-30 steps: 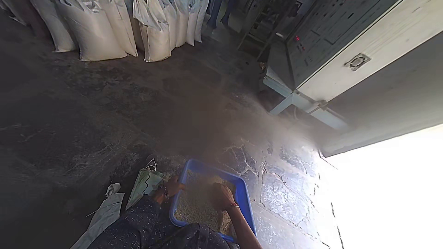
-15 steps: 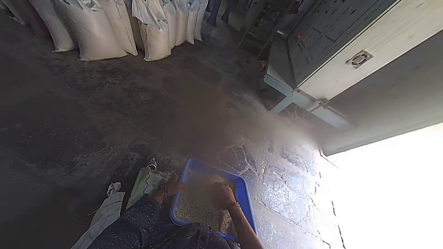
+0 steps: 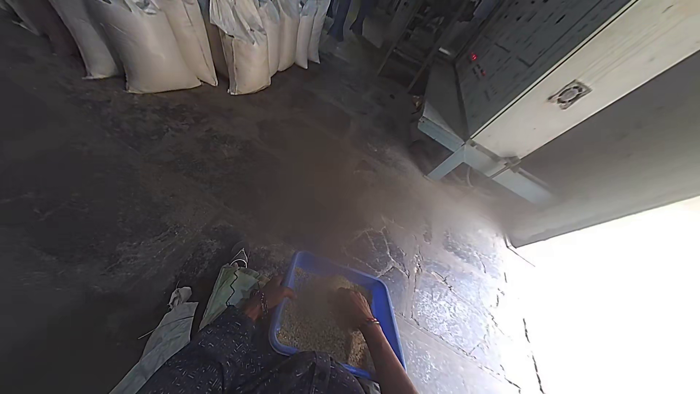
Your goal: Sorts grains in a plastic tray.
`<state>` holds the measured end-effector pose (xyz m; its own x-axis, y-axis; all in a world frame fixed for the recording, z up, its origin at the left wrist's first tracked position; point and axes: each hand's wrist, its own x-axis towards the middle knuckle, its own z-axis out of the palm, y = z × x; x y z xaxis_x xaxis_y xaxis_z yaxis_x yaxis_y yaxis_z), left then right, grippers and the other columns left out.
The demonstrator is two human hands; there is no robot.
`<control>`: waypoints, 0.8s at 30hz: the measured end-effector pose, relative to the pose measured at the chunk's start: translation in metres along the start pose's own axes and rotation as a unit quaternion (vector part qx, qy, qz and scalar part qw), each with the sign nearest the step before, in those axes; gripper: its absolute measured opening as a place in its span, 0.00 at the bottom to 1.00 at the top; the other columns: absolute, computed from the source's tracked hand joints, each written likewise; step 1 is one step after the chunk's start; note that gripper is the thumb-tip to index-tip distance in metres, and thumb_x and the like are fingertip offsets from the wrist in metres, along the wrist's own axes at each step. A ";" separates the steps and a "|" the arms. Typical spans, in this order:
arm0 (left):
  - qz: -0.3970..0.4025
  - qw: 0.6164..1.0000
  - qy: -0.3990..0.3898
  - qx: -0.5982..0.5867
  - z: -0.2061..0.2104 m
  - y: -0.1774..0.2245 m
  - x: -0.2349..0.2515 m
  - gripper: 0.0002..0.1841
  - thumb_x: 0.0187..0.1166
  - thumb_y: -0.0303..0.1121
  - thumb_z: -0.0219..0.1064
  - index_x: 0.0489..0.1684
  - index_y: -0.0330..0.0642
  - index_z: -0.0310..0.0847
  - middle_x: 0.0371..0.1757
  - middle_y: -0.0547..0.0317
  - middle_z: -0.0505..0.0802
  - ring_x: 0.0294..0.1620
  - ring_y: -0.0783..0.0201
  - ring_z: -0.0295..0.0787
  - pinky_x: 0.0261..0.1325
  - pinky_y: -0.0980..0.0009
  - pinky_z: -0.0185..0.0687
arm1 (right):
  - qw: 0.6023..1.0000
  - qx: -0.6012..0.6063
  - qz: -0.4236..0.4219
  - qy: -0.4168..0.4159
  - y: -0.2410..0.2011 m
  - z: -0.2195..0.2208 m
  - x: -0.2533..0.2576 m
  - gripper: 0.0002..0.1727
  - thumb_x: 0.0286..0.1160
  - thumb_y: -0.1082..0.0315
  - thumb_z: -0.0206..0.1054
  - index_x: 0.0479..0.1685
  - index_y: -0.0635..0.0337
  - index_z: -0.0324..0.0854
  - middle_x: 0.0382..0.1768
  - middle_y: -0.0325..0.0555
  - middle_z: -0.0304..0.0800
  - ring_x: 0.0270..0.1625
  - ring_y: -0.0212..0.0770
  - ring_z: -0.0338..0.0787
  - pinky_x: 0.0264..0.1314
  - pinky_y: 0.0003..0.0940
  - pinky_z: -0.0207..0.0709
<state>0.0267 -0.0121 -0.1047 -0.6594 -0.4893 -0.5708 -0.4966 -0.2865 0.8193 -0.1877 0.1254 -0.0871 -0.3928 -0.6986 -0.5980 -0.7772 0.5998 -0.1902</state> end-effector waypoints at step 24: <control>0.003 1.000 0.012 -0.012 0.001 -0.004 0.001 0.27 0.73 0.24 0.74 0.71 0.26 0.74 0.65 0.33 0.85 0.65 0.48 0.84 0.71 0.53 0.77 | 1.000 0.004 -0.005 0.004 0.003 0.001 0.003 0.23 0.91 0.53 0.57 0.61 0.64 0.85 0.60 0.62 0.90 0.68 0.60 0.87 0.73 0.60 0.74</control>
<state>0.0274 -0.0113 -0.1085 -0.6486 -0.5111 -0.5640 -0.4786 -0.3024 0.8243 -0.1913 0.1255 -0.0901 -0.3885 -0.7081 -0.5897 -0.7776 0.5953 -0.2025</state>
